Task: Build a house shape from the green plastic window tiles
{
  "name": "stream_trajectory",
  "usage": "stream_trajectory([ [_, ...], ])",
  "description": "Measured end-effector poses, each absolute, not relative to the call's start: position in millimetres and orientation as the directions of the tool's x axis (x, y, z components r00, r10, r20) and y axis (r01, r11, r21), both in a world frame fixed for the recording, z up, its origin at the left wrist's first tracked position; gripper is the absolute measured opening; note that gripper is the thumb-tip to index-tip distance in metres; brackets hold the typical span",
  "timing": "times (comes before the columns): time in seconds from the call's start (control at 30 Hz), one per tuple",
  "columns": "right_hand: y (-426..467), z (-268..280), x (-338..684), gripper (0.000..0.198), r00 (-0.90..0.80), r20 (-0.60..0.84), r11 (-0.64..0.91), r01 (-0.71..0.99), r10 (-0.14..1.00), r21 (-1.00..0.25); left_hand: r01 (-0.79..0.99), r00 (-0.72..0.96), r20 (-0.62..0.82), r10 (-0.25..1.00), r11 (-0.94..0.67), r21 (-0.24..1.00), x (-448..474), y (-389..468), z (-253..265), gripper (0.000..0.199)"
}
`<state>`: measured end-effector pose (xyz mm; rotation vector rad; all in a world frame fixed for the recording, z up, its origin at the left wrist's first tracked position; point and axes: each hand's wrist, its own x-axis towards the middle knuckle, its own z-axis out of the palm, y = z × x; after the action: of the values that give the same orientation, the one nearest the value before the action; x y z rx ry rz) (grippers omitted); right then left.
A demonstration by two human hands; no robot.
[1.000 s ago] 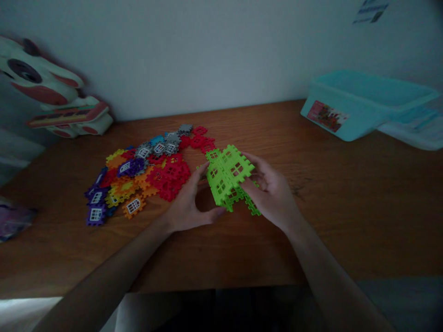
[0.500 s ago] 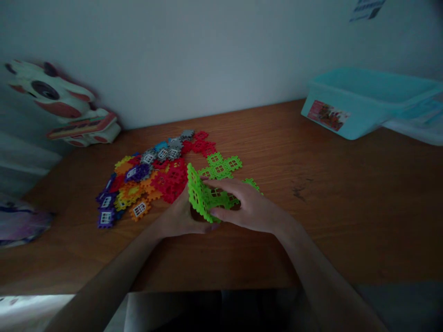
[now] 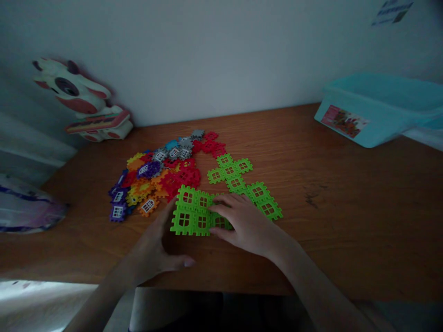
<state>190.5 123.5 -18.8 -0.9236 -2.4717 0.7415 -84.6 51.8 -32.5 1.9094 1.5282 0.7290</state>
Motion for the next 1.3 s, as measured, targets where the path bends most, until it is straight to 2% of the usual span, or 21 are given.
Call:
stream_trajectory([
  [0.07,128.3,-15.4,198.8,0.035,-0.692,0.202,0.631,0.446,0.693,-0.635,0.528,0.134,0.096,0.986,-0.154,0.835,-85.3,44.7,-26.6,0.109],
  [0.13,136.3,-11.7,211.9,0.030,-0.630,0.251,0.603,0.438,0.735,-0.666,0.435,0.065,0.122,0.990,-0.138,0.890,-82.0,42.0,-20.5,0.094],
  [0.23,149.2,-9.0,233.8,0.030,-0.511,0.280,0.553,0.526,0.813,-0.646,0.489,-0.034,0.140,0.990,-0.106,0.866,-71.7,43.3,-14.5,0.085],
  [0.3,153.9,-8.6,243.2,0.030,-0.467,0.258,0.515,0.585,0.846,-0.626,0.584,-0.044,0.140,0.989,-0.088,0.807,-63.4,45.4,-13.5,0.086],
  [0.37,153.4,-7.2,245.4,0.029,-0.433,0.218,0.467,0.631,0.875,-0.619,0.710,0.002,0.191,0.981,-0.136,0.691,-55.0,47.4,-14.2,0.077],
  [0.47,146.5,-2.4,240.5,0.026,-0.424,0.123,0.400,0.663,0.897,-0.633,0.834,0.175,0.280,0.944,-0.293,0.468,-43.6,49.3,-16.1,0.058],
  [0.53,143.5,0.2,238.8,0.027,-0.431,0.072,0.375,0.676,0.900,-0.635,0.834,0.282,0.259,0.924,-0.370,0.410,-36.9,50.6,-16.9,0.052],
  [0.6,144.9,-0.4,242.4,0.028,-0.407,0.075,0.363,0.697,0.910,-0.619,0.816,0.350,0.220,0.910,-0.412,0.405,-30.5,52.9,-16.9,0.052],
  [0.7,153.0,-7.5,254.9,0.027,-0.373,0.157,0.390,0.713,0.915,-0.583,0.800,0.436,0.170,0.884,-0.467,0.377,-21.5,59.5,-16.3,0.057],
  [0.83,159.0,-17.3,267.8,0.038,-0.475,0.215,0.508,0.661,0.853,-0.552,0.789,0.519,0.121,0.846,-0.529,0.313,-11.1,69.1,-17.3,0.064],
  [0.93,156.6,-18.3,269.4,0.052,-0.505,0.159,0.500,0.666,0.849,-0.554,0.801,0.511,0.111,0.852,-0.519,0.298,-5.5,72.7,-17.3,0.063],
  [1.07,154.2,-17.3,269.4,0.057,-0.510,0.059,0.447,0.686,0.858,-0.574,0.830,0.488,0.097,0.867,-0.496,0.255,-0.4,73.1,-14.4,0.064],
  [1.3,157.2,-21.5,272.6,0.059,-0.494,0.052,0.425,0.686,0.868,-0.591,0.848,0.434,0.152,0.888,-0.460,0.263,1.6,72.1,-21.0,0.059],
])
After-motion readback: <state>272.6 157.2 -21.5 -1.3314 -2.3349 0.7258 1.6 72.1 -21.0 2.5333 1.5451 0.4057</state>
